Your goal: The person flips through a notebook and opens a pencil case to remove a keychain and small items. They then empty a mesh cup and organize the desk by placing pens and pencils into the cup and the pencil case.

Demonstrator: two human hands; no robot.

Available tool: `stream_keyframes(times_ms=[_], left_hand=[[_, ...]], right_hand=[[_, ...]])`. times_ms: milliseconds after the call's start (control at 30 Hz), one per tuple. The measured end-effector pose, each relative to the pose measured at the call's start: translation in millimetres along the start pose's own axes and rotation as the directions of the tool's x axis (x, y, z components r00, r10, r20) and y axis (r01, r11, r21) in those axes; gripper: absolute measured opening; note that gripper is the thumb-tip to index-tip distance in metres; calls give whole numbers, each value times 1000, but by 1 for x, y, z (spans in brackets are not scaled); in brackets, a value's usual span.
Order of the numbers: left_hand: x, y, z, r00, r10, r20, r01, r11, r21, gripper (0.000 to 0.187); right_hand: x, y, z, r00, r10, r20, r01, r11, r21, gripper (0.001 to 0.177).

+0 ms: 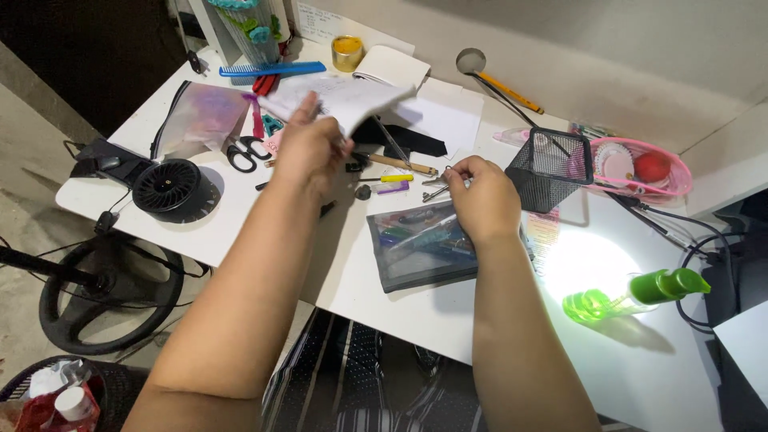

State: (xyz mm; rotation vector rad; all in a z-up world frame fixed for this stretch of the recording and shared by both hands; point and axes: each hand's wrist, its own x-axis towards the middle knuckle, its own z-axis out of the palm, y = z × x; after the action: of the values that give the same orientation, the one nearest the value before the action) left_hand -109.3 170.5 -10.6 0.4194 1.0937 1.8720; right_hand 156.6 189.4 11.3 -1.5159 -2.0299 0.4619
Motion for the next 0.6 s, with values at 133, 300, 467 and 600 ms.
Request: stream_keyframes(times_ms=[133, 300, 467, 600], left_hand=[[-30, -21, 21, 991, 81, 108, -97, 984, 151, 94], [-36, -34, 63, 954, 109, 279, -144, 983, 110, 91], [-9, -42, 65, 768, 115, 630, -591, 507, 628, 83], [-24, -34, 46, 886, 74, 457, -462, 104, 881, 60]], right_hand=[[-2, -2, -2, 1000, -5, 6, 5, 1000, 21, 21], [0, 4, 1, 1000, -29, 3, 29, 999, 45, 20], [1, 9, 6, 997, -75, -27, 76, 997, 19, 21], [2, 12, 8, 993, -114, -41, 113, 993, -21, 20]])
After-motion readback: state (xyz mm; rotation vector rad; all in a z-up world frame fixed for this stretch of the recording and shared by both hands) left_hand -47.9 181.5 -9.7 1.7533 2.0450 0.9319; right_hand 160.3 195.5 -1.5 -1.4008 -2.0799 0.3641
